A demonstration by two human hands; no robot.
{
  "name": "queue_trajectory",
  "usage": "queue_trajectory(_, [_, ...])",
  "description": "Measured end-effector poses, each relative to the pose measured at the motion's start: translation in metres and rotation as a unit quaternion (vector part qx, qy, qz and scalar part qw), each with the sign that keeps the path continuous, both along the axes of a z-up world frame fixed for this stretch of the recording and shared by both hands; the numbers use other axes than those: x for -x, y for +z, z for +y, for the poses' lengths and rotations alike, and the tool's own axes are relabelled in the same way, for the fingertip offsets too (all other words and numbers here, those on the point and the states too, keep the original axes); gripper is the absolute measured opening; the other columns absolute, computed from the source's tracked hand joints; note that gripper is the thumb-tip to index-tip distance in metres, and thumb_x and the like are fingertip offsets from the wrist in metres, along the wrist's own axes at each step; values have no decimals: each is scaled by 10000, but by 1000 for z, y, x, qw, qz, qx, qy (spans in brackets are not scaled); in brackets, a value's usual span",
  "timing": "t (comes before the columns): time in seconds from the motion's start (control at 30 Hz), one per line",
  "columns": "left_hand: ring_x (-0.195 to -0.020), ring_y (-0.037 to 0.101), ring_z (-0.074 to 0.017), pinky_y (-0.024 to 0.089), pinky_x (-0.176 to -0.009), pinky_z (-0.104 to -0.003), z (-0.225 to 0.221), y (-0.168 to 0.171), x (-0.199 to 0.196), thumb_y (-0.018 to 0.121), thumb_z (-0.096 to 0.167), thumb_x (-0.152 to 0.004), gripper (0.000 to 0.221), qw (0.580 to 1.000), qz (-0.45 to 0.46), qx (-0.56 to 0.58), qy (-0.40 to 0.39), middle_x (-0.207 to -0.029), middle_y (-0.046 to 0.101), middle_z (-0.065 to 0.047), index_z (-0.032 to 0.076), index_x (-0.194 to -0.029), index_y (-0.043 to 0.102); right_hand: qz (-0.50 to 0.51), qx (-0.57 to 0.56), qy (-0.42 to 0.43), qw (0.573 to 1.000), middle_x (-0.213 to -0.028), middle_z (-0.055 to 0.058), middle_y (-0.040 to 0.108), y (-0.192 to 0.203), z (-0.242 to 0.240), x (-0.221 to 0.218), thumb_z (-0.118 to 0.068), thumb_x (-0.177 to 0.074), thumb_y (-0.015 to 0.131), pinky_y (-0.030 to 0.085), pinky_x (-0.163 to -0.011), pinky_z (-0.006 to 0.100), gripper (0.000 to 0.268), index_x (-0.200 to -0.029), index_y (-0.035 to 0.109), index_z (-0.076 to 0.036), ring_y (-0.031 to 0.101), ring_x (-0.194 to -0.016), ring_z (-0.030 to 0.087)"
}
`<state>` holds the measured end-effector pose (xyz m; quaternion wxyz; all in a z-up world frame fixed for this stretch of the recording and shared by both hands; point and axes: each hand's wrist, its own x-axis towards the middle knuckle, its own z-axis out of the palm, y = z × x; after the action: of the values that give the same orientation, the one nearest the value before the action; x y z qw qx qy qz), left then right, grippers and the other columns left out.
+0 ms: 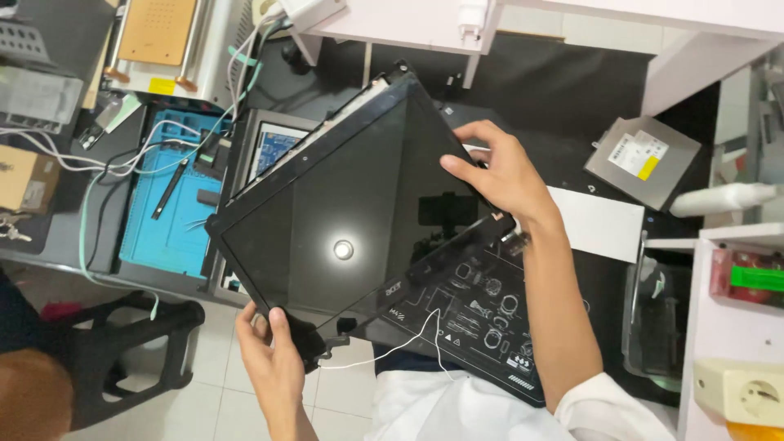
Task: The person works on a disassembled laptop, connecting internal cables and adjusting components. They then remove the screen bezel using a prying tool and place the screen assembly on the work mat.
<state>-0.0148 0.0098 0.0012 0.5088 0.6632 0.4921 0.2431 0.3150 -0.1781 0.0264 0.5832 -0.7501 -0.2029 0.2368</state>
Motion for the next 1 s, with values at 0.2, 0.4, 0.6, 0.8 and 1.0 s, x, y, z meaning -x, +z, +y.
queue_trajectory(0.2, [-962, 646, -146, 498, -820, -273, 9, -17, 21, 546, 217, -1040, 416, 994, -5, 52, 100, -1116, 719, -167, -14, -1362, 418, -103, 33, 191, 976, -1204, 112, 656, -39, 115, -54, -337, -861, 805, 544, -923, 395, 481, -1194, 662, -20, 668, -1077, 272])
queue_trajectory(0.4, [-856, 635, -159, 487, -719, -288, 18, -45, 37, 574, 235, -1031, 439, 981, -6, 106, 164, -1038, 731, -194, -9, -1353, 404, -141, 79, 297, 941, -1141, 164, 702, -57, 198, -58, -319, -838, 823, 552, -897, 395, 460, -1143, 679, -7, 689, -1099, 275])
queue_trajectory(0.6, [-747, 664, -161, 566, -653, -320, 20, -35, 27, 581, 227, -1004, 394, 973, -5, 138, 185, -967, 727, -202, -5, -1273, 409, -165, 102, 308, 931, -1113, 177, 734, -88, 232, -64, -302, -827, 829, 551, -927, 389, 461, -1144, 673, -6, 707, -1073, 285])
queue_trajectory(0.8, [-703, 638, -142, 567, -621, -321, 24, -13, 12, 621, 243, -993, 304, 975, 113, 77, 173, -849, 692, -137, -22, -1093, 509, -268, -4, 265, 926, -1080, 190, 718, -86, 236, -61, -233, -856, 836, 534, -854, 427, 329, -1044, 704, 3, 682, -1037, 332])
queue_trajectory(1.0, [-603, 568, -162, 476, -568, -290, 31, -25, 24, 606, 288, -1049, 341, 980, 134, 18, 149, -751, 625, -133, -36, -1019, 502, -202, -37, 222, 953, -918, 123, 716, -72, 236, -46, -256, -898, 797, 554, -783, 364, 326, -1018, 646, 6, 692, -860, 217])
